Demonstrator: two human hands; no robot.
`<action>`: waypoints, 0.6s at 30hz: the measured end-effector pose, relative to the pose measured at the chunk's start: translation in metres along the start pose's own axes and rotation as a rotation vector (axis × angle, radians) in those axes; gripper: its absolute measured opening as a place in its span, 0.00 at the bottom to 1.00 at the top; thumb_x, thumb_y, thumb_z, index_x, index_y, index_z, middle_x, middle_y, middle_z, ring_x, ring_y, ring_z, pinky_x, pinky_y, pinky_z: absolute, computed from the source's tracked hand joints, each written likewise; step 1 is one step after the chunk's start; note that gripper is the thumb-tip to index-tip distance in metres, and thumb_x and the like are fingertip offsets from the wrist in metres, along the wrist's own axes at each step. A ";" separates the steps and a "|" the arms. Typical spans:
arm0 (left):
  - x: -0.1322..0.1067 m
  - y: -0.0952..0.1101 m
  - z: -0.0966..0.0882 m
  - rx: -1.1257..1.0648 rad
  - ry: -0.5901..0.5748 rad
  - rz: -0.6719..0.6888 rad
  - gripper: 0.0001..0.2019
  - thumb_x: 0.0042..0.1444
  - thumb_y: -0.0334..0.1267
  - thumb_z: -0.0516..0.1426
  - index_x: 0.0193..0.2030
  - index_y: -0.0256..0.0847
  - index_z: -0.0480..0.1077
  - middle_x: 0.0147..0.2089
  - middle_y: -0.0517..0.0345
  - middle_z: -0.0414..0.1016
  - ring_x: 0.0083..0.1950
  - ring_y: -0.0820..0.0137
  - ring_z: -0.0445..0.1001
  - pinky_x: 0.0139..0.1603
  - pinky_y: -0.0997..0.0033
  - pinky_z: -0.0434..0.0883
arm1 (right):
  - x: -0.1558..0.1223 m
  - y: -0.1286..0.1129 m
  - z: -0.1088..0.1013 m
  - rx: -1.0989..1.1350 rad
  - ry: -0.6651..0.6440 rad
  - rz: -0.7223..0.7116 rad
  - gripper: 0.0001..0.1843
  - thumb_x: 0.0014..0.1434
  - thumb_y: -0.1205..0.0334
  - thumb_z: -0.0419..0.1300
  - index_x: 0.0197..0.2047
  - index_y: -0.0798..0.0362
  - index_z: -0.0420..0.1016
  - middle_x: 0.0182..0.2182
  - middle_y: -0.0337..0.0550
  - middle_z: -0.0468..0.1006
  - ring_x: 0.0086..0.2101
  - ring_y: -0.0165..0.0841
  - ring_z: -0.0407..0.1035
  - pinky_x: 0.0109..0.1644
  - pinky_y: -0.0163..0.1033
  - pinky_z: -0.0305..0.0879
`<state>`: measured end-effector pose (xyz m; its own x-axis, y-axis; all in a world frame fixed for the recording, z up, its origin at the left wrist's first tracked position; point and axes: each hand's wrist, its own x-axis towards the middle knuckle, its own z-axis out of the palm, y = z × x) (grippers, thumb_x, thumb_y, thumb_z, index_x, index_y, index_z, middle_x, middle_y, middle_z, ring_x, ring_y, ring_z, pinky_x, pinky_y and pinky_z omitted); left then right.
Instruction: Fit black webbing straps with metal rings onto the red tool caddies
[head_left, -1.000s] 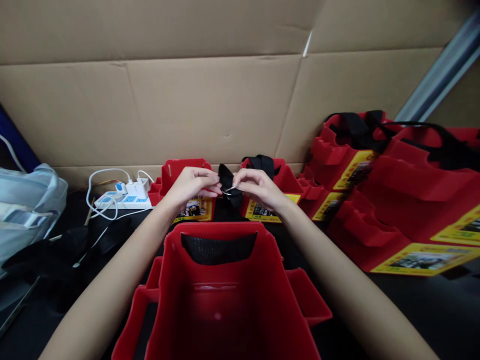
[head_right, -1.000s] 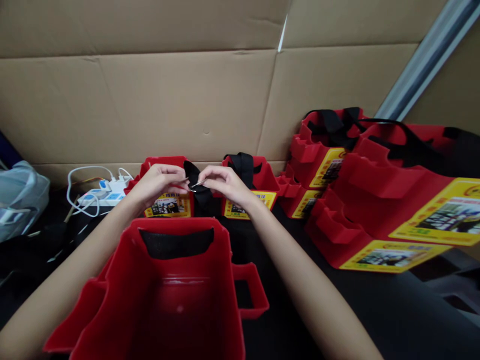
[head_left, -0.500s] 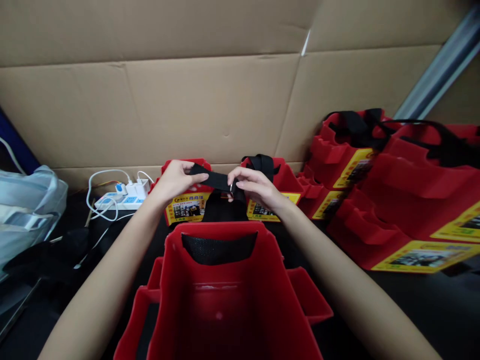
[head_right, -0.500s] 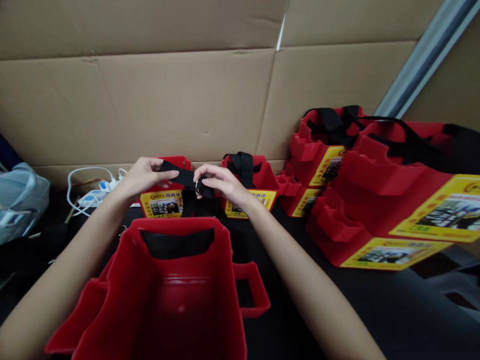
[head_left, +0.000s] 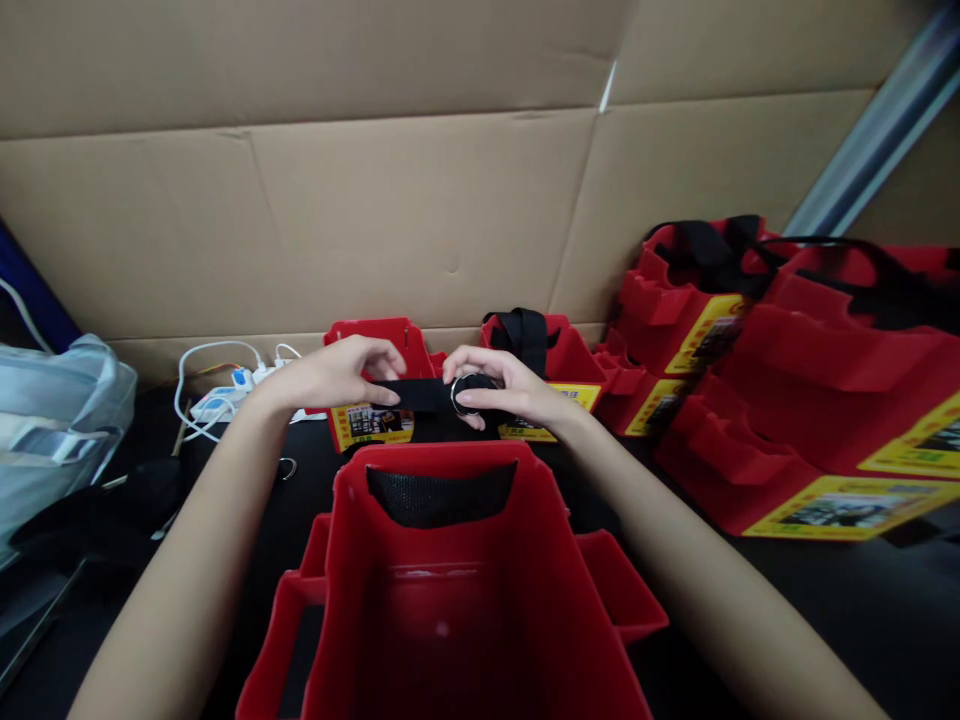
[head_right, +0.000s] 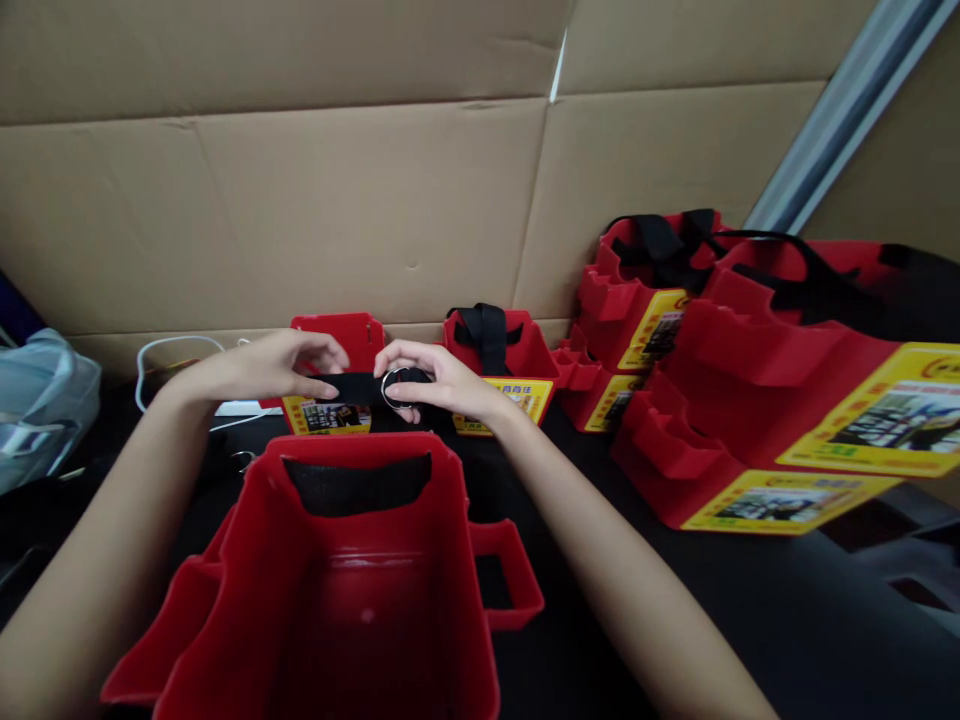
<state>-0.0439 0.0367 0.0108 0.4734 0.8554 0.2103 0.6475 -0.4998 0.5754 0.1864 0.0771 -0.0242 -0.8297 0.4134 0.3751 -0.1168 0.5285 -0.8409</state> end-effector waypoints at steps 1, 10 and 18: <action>0.001 0.004 0.004 0.008 0.016 0.057 0.17 0.43 0.41 0.60 0.41 0.39 0.69 0.43 0.55 0.73 0.44 0.68 0.71 0.43 0.72 0.66 | 0.000 -0.001 0.001 -0.006 -0.007 0.001 0.11 0.56 0.62 0.56 0.41 0.57 0.61 0.23 0.34 0.67 0.21 0.22 0.64 0.25 0.29 0.59; 0.016 0.008 0.026 -0.194 -0.125 0.196 0.13 0.49 0.45 0.57 0.33 0.36 0.71 0.31 0.59 0.71 0.31 0.74 0.67 0.32 0.76 0.64 | -0.003 -0.011 -0.005 -0.041 -0.017 0.123 0.19 0.53 0.60 0.59 0.48 0.53 0.63 0.36 0.42 0.73 0.24 0.24 0.69 0.22 0.27 0.61; 0.014 -0.002 0.019 -0.203 -0.072 0.081 0.11 0.48 0.42 0.58 0.31 0.35 0.73 0.27 0.59 0.71 0.27 0.77 0.66 0.27 0.79 0.62 | -0.005 -0.012 -0.016 -0.315 0.143 0.314 0.17 0.51 0.51 0.59 0.28 0.59 0.70 0.13 0.31 0.63 0.10 0.17 0.49 0.10 0.26 0.38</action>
<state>-0.0272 0.0476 -0.0025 0.5652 0.7979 0.2096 0.4753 -0.5226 0.7078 0.2010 0.0804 -0.0100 -0.7123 0.6756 0.1903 0.3177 0.5521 -0.7708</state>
